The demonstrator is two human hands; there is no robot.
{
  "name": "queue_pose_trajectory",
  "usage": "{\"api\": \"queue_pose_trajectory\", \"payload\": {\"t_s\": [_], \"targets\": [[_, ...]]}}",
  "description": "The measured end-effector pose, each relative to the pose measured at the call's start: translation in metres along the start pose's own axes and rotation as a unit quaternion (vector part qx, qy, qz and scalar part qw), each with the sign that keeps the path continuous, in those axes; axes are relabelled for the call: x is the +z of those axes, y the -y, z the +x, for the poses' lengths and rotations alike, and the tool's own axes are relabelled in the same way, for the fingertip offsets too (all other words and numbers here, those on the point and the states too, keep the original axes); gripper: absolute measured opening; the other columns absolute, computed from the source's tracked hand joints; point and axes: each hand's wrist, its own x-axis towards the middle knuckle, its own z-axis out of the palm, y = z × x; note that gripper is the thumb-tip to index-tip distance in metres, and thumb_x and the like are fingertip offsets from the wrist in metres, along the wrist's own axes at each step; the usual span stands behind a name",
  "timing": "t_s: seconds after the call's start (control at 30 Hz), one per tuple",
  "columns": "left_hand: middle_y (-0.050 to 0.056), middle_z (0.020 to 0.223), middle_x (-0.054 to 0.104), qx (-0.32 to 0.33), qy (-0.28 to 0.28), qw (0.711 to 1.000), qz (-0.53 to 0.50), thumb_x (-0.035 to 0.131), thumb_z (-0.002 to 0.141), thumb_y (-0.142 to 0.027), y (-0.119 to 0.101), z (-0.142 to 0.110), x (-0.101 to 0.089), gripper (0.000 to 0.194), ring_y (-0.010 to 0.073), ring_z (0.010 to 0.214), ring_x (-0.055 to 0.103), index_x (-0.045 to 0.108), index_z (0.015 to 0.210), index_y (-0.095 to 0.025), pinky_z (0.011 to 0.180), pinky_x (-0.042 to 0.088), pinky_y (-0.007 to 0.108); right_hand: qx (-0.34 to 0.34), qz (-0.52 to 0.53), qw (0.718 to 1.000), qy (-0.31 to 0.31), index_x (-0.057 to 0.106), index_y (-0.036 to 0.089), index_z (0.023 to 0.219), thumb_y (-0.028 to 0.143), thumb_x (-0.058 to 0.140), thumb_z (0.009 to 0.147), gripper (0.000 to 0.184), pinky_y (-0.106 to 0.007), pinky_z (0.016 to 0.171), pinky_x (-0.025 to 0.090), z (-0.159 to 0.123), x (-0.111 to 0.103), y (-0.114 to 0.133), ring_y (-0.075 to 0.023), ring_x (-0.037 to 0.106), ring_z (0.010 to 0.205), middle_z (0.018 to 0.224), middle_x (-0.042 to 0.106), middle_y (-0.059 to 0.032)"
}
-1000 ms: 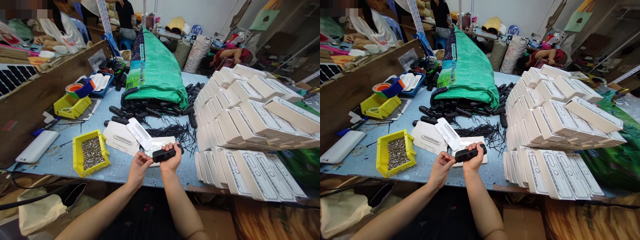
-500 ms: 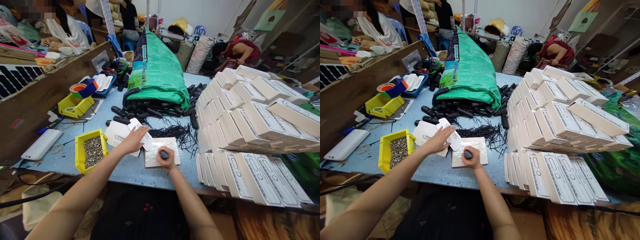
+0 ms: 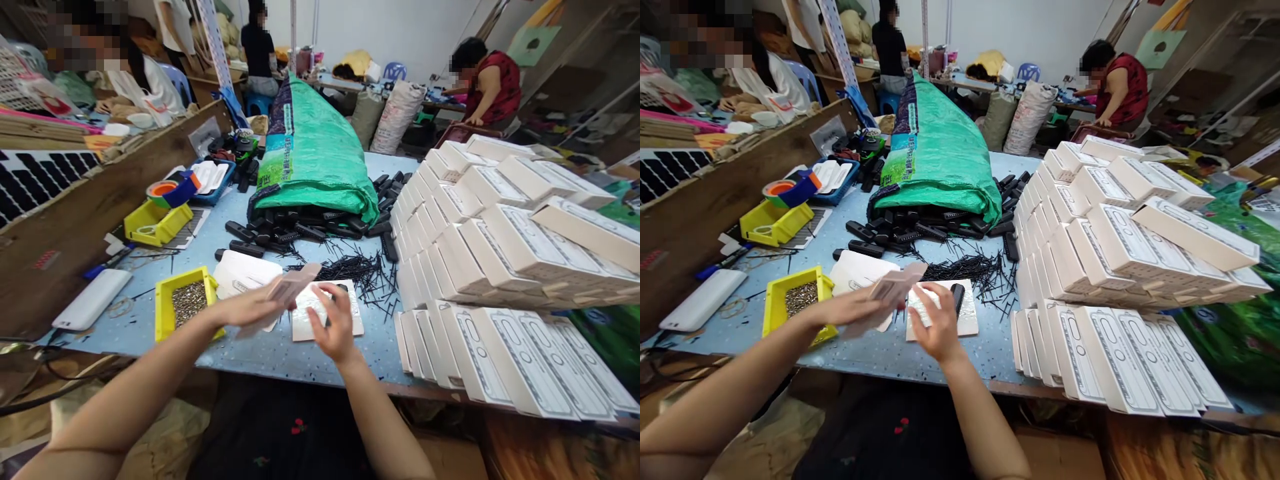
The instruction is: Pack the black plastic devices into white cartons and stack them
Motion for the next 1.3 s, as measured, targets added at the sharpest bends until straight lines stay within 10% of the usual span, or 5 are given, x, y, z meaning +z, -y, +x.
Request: {"api": "queue_pose_trajectory", "payload": {"t_s": [0.33, 0.63, 0.83, 1.1, 1.3], "targets": [[0.003, 0.085, 0.068, -0.092, 0.065, 0.993, -0.019, 0.087, 0.045, -0.034, 0.042, -0.065, 0.033, 0.118, 0.0265, 0.082, 0.065, 0.027, 0.146, -0.022, 0.081, 0.049, 0.037, 0.054, 0.112, 0.946, 0.300, 0.061, 0.018, 0.069, 0.029, 0.071, 0.079, 0.018, -0.038, 0.093, 0.039, -0.012, -0.001, 0.023, -0.0181, 0.052, 0.097, 0.095, 0.060, -0.0022], [0.012, 0.121, 0.060, 0.024, 0.036, 0.998, 0.055, 0.074, 0.069, -0.037, 0.025, -0.059, 0.050, 0.068, 0.0249, 0.096, 0.064, 0.046, 0.130, -0.024, 0.082, 0.049, 0.031, 0.327, 0.439, 0.831, 0.095, 0.062, 0.023, 0.117, 0.050, 0.061, 0.083, 0.044, -0.028, 0.078, 0.052, -0.025, 0.029, 0.010, -0.0155, 0.061, 0.087, 0.104, 0.064, -0.0056], [0.012, 0.119, 0.059, -0.042, -0.014, 0.999, -0.017, 0.070, 0.070, -0.028, 0.023, -0.051, 0.076, 0.110, 0.0239, 0.097, 0.064, -0.006, 0.150, -0.022, 0.087, 0.049, 0.037, 0.229, 0.383, 0.879, 0.169, 0.070, 0.025, 0.111, 0.045, 0.060, 0.085, 0.034, -0.037, 0.099, 0.047, -0.018, 0.017, 0.022, -0.0217, 0.060, 0.112, 0.116, 0.066, -0.0053], [0.014, 0.131, 0.054, -0.130, -0.017, 0.987, -0.093, 0.076, 0.065, -0.031, 0.036, -0.047, 0.065, 0.103, 0.0318, 0.117, 0.055, 0.017, 0.149, -0.023, 0.100, 0.041, 0.044, 0.029, 0.084, 0.954, 0.286, 0.046, 0.026, 0.139, 0.023, 0.040, 0.093, 0.047, -0.045, 0.114, 0.032, -0.016, -0.010, -0.005, -0.0210, 0.036, 0.137, 0.147, 0.039, -0.0036], [0.010, 0.113, 0.064, -0.239, -0.122, 0.827, -0.494, 0.062, 0.081, -0.026, 0.059, -0.047, 0.044, 0.064, 0.0251, 0.098, 0.065, 0.035, 0.138, -0.026, 0.075, 0.056, 0.037, 0.071, -0.122, 0.914, 0.381, 0.062, 0.023, 0.114, -0.001, 0.051, 0.073, 0.048, -0.060, 0.116, 0.014, -0.015, -0.058, -0.059, -0.0291, 0.024, 0.143, 0.147, 0.038, -0.0067]]}}
